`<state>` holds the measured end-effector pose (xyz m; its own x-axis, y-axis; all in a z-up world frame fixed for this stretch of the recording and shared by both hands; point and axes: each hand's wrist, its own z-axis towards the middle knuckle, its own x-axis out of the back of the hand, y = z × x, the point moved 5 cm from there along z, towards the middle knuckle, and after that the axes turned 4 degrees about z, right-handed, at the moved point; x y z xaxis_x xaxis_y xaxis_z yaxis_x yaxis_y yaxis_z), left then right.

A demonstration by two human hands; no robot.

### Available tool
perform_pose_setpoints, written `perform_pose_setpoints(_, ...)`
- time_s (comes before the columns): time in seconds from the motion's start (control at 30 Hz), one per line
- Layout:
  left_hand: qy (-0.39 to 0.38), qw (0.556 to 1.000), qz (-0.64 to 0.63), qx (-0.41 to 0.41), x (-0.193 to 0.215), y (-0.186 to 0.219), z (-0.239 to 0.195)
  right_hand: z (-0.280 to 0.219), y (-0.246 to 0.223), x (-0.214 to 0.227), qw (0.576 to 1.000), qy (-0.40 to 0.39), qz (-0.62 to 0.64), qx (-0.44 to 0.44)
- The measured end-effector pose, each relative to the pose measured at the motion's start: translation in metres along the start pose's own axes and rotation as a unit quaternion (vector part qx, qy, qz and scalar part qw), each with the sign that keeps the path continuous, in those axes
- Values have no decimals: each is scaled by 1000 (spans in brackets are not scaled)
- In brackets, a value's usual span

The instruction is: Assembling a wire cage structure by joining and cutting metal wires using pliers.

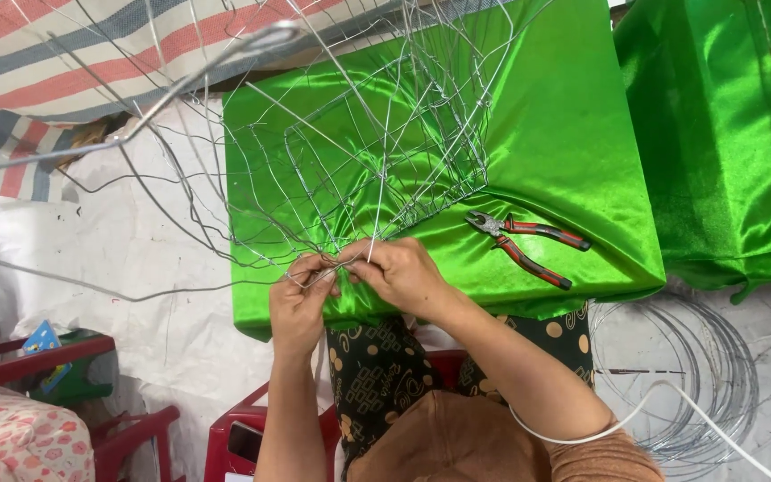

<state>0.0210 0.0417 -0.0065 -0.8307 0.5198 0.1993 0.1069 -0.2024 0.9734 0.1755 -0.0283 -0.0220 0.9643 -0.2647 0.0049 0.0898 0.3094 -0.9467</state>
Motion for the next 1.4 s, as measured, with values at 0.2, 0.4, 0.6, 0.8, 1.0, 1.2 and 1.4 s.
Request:
perform_pose_setpoints(0.2, 12, 999, -32, -19, 1, -9, -5, -2, 0, -1, 1000, 4, -10, -15)
perform_pose_setpoints(0.4, 48, 999, -24, -10, 1, -10, -7, -5, 10, -9, 999, 6, -42, -2)
perform_pose_setpoints(0.6, 69, 997, -4, -23, -2, -4, -5, -11, -19, -6, 982, 63, -156, 88)
perform_pose_setpoints(0.8, 77, 997, -15, -14, -2, 0, -5, -11, -18, 3, 963, 61, -226, 135)
perform_pose_setpoints(1.0, 63, 997, -32, 16, 0, -7, -7, -6, -17, 3, 967, 60, -206, 139)
perform_pose_setpoints(1.2, -10, 1000, -23, 16, 6, -6, -8, -9, -14, 0, 969, 62, -195, 135)
perform_pose_setpoints(1.4, -21, 999, -21, -22, 1, 0, -3, -6, -20, 4, 976, 51, -170, 124)
